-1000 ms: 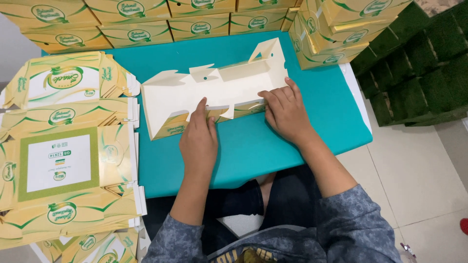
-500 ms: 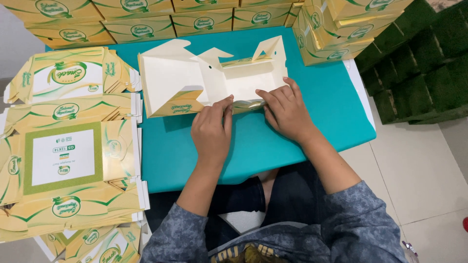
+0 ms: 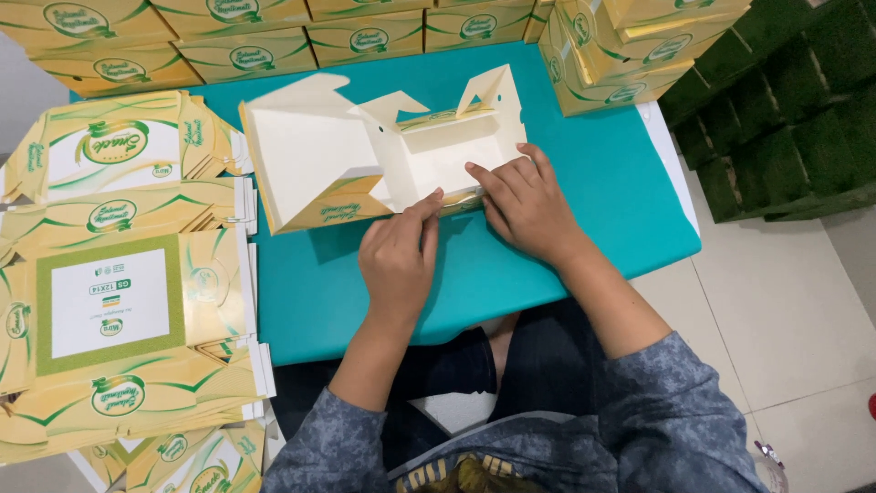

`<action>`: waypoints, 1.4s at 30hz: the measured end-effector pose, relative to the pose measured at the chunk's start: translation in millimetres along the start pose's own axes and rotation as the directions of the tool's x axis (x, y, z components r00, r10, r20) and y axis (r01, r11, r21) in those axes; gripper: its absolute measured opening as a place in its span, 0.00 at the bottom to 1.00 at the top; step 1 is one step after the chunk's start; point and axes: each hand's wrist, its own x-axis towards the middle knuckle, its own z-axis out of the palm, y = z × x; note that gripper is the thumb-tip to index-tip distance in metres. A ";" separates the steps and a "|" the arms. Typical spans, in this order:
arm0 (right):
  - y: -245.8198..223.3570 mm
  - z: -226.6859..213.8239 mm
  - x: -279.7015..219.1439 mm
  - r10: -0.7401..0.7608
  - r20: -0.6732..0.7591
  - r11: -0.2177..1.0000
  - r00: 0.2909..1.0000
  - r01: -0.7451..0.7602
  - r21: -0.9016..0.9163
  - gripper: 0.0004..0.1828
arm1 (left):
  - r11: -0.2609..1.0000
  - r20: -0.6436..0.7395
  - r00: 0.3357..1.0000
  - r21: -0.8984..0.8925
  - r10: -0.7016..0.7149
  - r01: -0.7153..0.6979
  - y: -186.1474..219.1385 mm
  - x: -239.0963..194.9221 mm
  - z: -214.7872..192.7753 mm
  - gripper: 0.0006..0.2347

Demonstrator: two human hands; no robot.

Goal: The person folds flat cardboard pieces into rectangular boxes on a teal table. They fold the side flaps, tuck the tabs into slots to form the box shape, and then place the finished box aside. The process is repeated with a second flat piece.

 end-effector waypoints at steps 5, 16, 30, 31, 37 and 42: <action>-6.6 -3.6 4.1 -0.057 -0.026 0.998 0.998 0.058 0.022 0.23 | 0.998 -0.006 0.999 0.051 0.031 -0.031 2.8 2.1 5.3 0.07; -7.8 -5.4 3.6 -0.053 -0.017 0.998 0.998 0.054 0.044 0.22 | 0.996 -0.002 0.996 0.007 -0.091 0.091 -5.7 -0.1 -1.0 0.06; -7.4 -6.8 1.6 -0.077 -0.014 0.994 0.997 0.078 0.070 0.22 | 0.997 -0.006 0.997 0.006 -0.071 0.071 -5.9 -1.5 2.7 0.07; -7.3 -6.2 1.4 -0.083 -0.022 0.994 0.996 0.085 0.075 0.21 | 0.999 0.014 0.999 0.025 -0.048 0.047 -5.0 -1.3 3.7 0.08; -6.7 -3.0 0.2 -0.072 -0.028 0.994 0.997 0.074 0.082 0.23 | 0.998 0.077 0.996 0.056 0.034 -0.038 -0.8 1.1 8.1 0.08; -8.2 -8.2 5.1 -0.073 -0.053 0.992 0.996 0.078 0.099 0.21 | 0.980 0.070 0.991 0.153 0.116 -0.126 -0.2 -1.9 16.0 0.09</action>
